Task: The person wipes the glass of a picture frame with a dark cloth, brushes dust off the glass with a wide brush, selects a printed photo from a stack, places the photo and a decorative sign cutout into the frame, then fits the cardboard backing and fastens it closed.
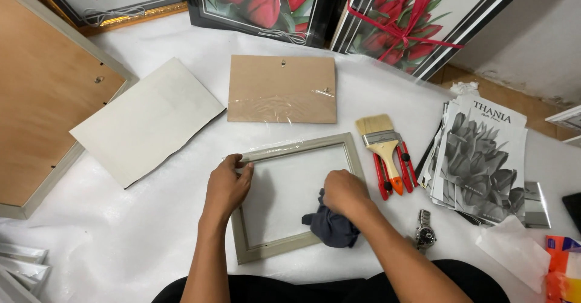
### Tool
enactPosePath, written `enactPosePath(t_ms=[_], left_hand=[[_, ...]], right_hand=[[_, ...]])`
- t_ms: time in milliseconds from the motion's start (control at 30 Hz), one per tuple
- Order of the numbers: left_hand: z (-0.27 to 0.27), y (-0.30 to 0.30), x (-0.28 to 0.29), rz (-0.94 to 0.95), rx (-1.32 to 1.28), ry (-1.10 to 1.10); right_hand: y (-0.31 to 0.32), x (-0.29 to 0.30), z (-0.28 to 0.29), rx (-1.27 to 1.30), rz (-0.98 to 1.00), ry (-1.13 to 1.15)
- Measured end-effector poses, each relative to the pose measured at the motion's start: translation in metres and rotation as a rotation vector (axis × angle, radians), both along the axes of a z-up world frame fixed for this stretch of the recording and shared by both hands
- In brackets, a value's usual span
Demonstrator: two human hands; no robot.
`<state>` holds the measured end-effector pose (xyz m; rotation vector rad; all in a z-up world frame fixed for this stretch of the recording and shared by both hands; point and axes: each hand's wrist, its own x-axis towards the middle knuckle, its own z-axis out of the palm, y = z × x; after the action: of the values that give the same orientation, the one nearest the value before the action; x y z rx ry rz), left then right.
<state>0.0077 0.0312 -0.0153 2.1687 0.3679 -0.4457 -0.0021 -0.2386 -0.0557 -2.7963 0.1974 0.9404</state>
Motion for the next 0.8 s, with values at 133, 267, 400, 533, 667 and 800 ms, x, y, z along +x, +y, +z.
enactPosePath(t_ms=[133, 267, 400, 533, 667, 800], left_hand=[[0.003, -0.002, -0.001, -0.019, -0.009, -0.001], [0.021, -0.024, -0.01, -0.153, -0.499, 0.228], [0.004, -0.046, -0.02, -0.235, -0.875, 0.308], [-0.01, -0.049, -0.019, -0.102, -0.896, 0.239], [0.005, -0.042, -0.019, -0.098, -0.779, 0.144], [0.049, -0.027, -0.017, -0.112, -0.331, 0.073]], right_hand=[[-0.033, 0.016, 0.024, 0.005, -0.109, -0.078], [-0.011, 0.01, 0.07, 0.393, -0.377, -0.5], [0.02, -0.002, 0.083, 0.775, -0.518, -0.619], [0.039, -0.012, 0.082, 1.137, -0.684, -0.303], [0.053, -0.013, 0.107, 1.14, -0.637, 0.05], [0.038, -0.006, 0.099, 0.964, -0.457, 0.032]])
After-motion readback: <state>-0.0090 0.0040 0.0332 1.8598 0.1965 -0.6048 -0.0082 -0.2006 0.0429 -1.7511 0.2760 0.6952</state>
